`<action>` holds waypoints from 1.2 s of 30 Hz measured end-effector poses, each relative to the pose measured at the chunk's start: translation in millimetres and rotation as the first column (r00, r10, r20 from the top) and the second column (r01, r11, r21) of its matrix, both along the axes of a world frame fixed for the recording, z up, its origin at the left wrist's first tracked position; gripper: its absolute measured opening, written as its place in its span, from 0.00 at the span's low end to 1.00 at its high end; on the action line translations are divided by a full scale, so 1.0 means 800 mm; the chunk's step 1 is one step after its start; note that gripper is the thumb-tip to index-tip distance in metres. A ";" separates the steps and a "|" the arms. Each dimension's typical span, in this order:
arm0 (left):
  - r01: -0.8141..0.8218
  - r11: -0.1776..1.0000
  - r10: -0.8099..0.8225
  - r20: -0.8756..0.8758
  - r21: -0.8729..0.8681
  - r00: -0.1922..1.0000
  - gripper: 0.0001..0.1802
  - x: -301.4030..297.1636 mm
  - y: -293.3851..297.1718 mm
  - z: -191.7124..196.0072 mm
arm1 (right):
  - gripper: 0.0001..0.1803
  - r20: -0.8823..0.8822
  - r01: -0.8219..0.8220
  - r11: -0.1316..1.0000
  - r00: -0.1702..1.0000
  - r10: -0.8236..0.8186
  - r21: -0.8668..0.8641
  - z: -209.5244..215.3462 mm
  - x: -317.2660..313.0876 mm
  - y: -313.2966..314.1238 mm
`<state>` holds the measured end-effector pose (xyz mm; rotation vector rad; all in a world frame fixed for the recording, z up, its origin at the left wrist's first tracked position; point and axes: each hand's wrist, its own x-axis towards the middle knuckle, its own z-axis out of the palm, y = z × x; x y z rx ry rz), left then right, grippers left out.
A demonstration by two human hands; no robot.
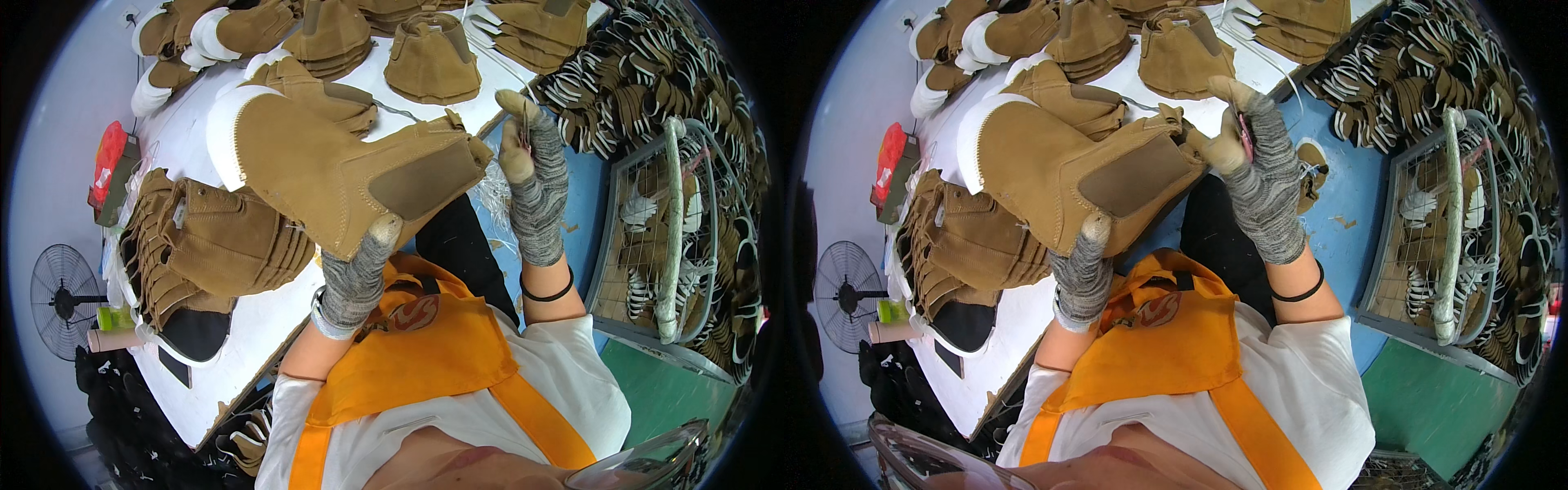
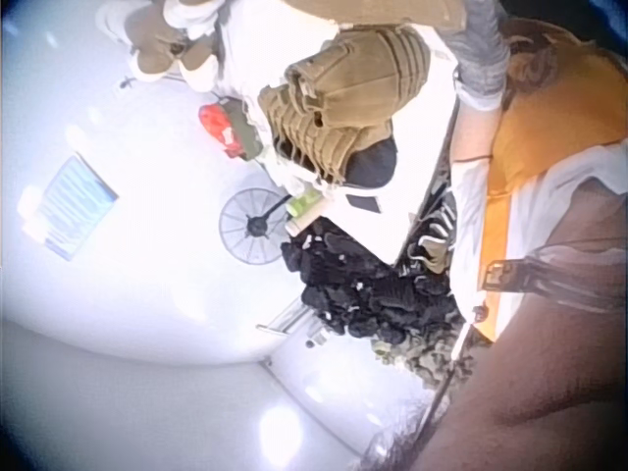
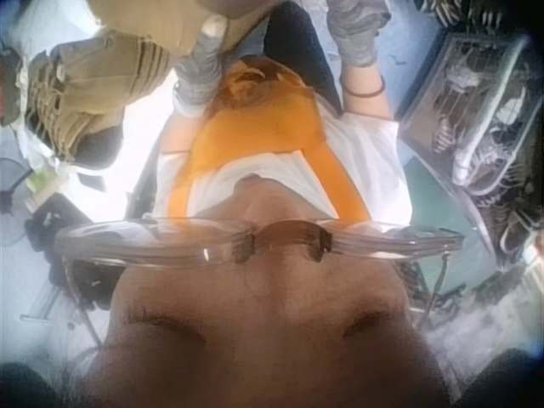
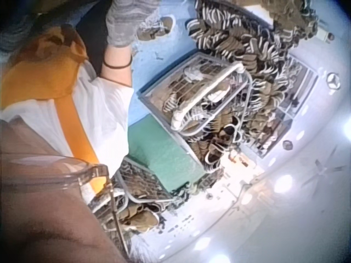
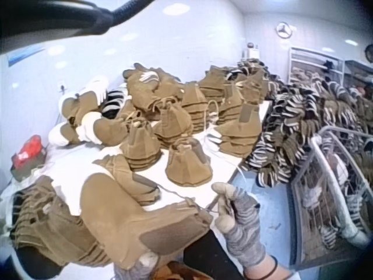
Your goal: The person trims excess material and threads from several tan shoe uppers using a pair of small snips, handling each piece one at a time and placing them into a stack.
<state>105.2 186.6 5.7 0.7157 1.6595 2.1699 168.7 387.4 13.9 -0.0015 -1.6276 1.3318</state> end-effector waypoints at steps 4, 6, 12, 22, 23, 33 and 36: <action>-0.043 0.997 0.032 -0.157 -0.069 0.987 0.31 -0.008 0.002 -0.016 | 0.25 0.304 -0.069 0.997 0.950 0.074 -0.028 0.027 0.010 -0.013; -0.039 0.991 0.013 -0.205 -0.125 0.979 0.29 -0.010 0.000 -0.013 | 0.24 0.258 0.142 0.990 0.956 -0.140 0.010 0.007 0.013 -0.004; 0.127 0.991 -0.127 0.005 0.030 0.992 0.25 -0.014 -0.003 -0.005 | 0.09 -0.332 -0.415 0.735 0.904 0.269 -0.536 0.004 0.010 0.045; -0.017 0.982 -0.020 -0.195 -0.189 0.981 0.27 -0.016 -0.010 0.001 | 0.22 0.034 -0.218 0.541 0.908 0.417 -0.812 -0.026 0.004 0.010; 0.037 0.999 -0.037 -0.018 -0.022 0.999 0.30 -0.017 -0.013 0.001 | 0.21 0.009 -0.261 0.547 0.897 0.441 -0.795 -0.022 -0.001 0.001; 0.082 0.919 -0.224 0.337 0.386 0.915 0.42 -0.015 -0.005 0.009 | 0.22 -0.037 -0.393 0.745 0.895 0.445 -0.538 0.008 0.012 -0.012; 0.162 0.948 -0.222 0.206 0.273 0.953 0.42 -0.015 -0.009 0.003 | 0.27 0.113 -0.068 0.988 0.990 0.084 -0.140 0.002 0.014 -0.012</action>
